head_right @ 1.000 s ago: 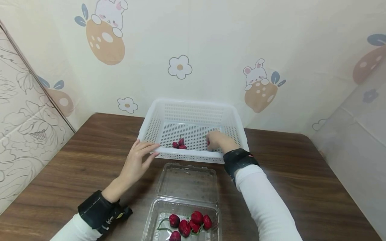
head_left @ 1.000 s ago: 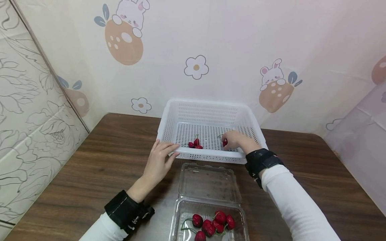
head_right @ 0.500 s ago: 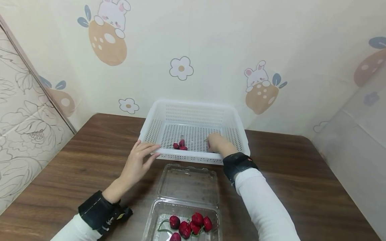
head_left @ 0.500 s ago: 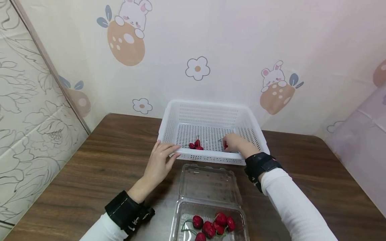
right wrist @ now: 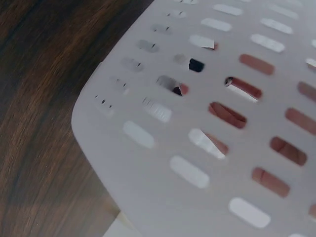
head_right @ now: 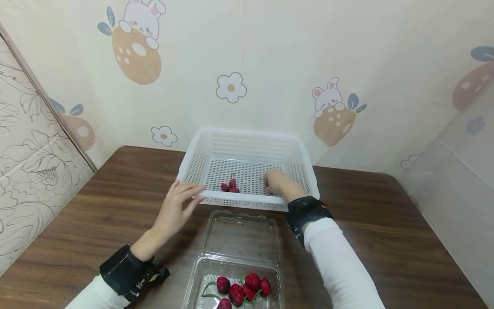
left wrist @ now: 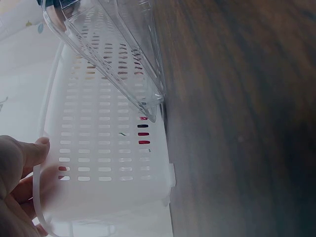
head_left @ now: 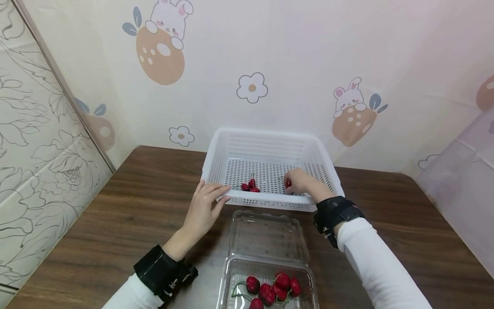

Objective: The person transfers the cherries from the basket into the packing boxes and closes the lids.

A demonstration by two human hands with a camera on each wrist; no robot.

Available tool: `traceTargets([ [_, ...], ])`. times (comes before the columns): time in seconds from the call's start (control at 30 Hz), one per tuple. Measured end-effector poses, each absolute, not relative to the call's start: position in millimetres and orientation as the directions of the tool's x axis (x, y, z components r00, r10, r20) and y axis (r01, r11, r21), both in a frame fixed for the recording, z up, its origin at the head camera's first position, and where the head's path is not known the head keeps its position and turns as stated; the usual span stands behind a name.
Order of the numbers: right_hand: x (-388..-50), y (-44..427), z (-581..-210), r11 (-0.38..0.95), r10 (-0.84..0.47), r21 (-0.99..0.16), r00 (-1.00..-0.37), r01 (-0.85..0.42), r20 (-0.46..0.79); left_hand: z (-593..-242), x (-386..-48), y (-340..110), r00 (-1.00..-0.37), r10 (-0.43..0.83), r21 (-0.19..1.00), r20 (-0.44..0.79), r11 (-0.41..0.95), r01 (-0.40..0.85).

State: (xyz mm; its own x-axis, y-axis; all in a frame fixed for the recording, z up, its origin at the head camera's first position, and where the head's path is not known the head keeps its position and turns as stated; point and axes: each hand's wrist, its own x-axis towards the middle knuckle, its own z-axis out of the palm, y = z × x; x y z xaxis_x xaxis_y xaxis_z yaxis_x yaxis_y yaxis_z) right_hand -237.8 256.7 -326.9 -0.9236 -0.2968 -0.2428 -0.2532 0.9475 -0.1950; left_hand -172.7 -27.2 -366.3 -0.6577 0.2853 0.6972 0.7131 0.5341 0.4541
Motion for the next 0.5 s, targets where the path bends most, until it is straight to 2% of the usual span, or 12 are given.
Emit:
traceTargets([
  [0.5, -232, 263, -313, 0.908, -0.365, -0.269, -0.92, -0.32, -0.139, -367, -173, -26, -0.668, 0.283, 0.466, 0.688, 0.534, 0.706],
])
